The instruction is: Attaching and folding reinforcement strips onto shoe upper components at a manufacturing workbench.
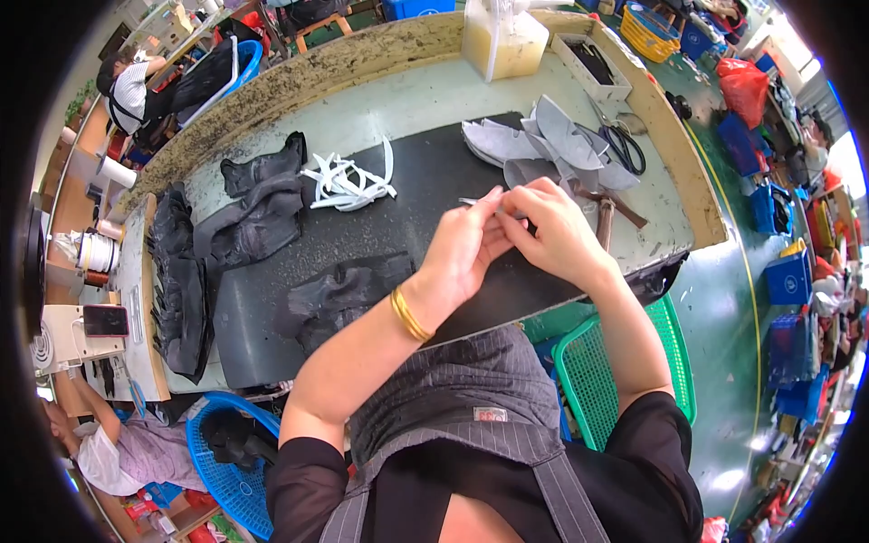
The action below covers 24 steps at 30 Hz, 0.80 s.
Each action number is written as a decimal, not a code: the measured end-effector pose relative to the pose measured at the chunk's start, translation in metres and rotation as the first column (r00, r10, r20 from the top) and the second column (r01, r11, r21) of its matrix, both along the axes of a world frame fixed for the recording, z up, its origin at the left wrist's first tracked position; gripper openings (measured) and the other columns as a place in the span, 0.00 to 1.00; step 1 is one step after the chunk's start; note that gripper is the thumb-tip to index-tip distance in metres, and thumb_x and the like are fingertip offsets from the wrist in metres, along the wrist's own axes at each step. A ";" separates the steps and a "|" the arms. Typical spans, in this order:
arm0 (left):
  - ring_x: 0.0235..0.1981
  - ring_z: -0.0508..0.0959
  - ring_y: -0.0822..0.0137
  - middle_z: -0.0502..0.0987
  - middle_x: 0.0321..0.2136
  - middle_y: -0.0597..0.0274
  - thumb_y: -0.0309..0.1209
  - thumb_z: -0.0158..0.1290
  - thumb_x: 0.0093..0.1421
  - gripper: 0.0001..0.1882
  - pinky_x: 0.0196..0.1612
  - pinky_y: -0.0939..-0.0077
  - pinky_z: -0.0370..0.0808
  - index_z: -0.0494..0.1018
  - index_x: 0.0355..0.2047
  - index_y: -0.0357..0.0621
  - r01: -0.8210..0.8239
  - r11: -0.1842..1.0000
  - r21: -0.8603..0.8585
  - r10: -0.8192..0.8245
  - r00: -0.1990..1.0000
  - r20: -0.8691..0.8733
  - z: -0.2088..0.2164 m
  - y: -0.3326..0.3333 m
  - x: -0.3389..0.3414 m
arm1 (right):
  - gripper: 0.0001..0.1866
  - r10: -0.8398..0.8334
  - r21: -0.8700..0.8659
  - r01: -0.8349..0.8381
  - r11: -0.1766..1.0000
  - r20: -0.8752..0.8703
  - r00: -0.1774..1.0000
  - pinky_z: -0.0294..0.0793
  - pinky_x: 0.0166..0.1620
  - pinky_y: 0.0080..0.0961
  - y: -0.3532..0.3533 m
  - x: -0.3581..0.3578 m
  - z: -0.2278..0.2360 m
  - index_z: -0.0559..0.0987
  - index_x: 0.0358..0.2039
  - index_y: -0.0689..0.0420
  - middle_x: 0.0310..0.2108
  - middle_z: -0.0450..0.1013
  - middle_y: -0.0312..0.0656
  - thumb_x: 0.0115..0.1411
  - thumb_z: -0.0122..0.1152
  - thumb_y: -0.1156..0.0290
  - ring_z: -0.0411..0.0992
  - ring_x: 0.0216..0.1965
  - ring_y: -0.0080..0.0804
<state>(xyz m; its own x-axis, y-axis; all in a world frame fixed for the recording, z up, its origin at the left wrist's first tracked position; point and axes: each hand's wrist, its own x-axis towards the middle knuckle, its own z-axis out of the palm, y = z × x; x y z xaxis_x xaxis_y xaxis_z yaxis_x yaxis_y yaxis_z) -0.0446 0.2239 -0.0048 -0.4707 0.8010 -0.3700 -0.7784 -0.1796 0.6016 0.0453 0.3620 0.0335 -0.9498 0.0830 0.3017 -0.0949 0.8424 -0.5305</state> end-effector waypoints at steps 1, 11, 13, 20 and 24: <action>0.42 0.82 0.62 0.79 0.44 0.55 0.33 0.45 0.73 0.16 0.49 0.67 0.81 0.71 0.52 0.33 -0.072 0.996 -0.046 0.072 0.997 -0.015 -0.004 0.004 0.004 | 0.09 -0.069 -0.005 0.069 0.998 -0.006 0.998 0.72 0.49 0.39 0.003 0.001 0.001 0.78 0.38 0.63 0.36 0.77 0.49 0.64 0.56 0.70 0.73 0.44 0.49; 0.41 0.83 0.66 0.81 0.43 0.55 0.26 0.49 0.71 0.13 0.46 0.74 0.80 0.69 0.52 0.33 -0.277 0.944 -0.180 0.112 0.781 -0.614 0.027 -0.120 0.042 | 0.09 -0.013 0.110 0.042 0.993 -0.252 0.968 0.74 0.49 0.36 -0.005 -0.011 0.007 0.81 0.40 0.62 0.40 0.78 0.46 0.61 0.65 0.71 0.74 0.45 0.46; 0.37 0.83 0.72 0.82 0.38 0.59 0.22 0.58 0.65 0.15 0.39 0.79 0.78 0.68 0.49 0.35 -0.229 0.909 -0.349 -0.168 0.563 -0.809 0.041 -0.142 0.052 | 0.16 0.172 -0.332 -0.188 0.924 -0.077 0.982 0.74 0.46 0.31 -0.044 0.009 0.012 0.81 0.40 0.60 0.37 0.77 0.42 0.54 0.75 0.67 0.75 0.41 0.38; 0.39 0.83 0.69 0.82 0.37 0.56 0.26 0.62 0.62 0.21 0.40 0.72 0.80 0.68 0.54 0.36 -0.109 0.985 -0.136 0.011 0.819 -0.574 0.007 -0.183 0.087 | 0.12 0.262 -0.782 -0.052 0.622 0.145 0.954 0.71 0.32 0.17 -0.128 0.033 -0.012 0.75 0.34 0.59 0.29 0.74 0.34 0.58 0.72 0.73 0.71 0.31 0.15; 0.36 0.80 0.74 0.81 0.39 0.63 0.26 0.60 0.65 0.13 0.40 0.78 0.79 0.75 0.47 0.34 -0.166 0.942 -0.291 -0.001 0.867 -0.499 0.014 -0.223 0.060 | 0.09 0.143 -0.850 -0.008 0.526 0.079 0.987 0.74 0.34 0.17 -0.140 0.021 -0.018 0.74 0.36 0.60 0.32 0.74 0.33 0.63 0.67 0.74 0.73 0.34 0.15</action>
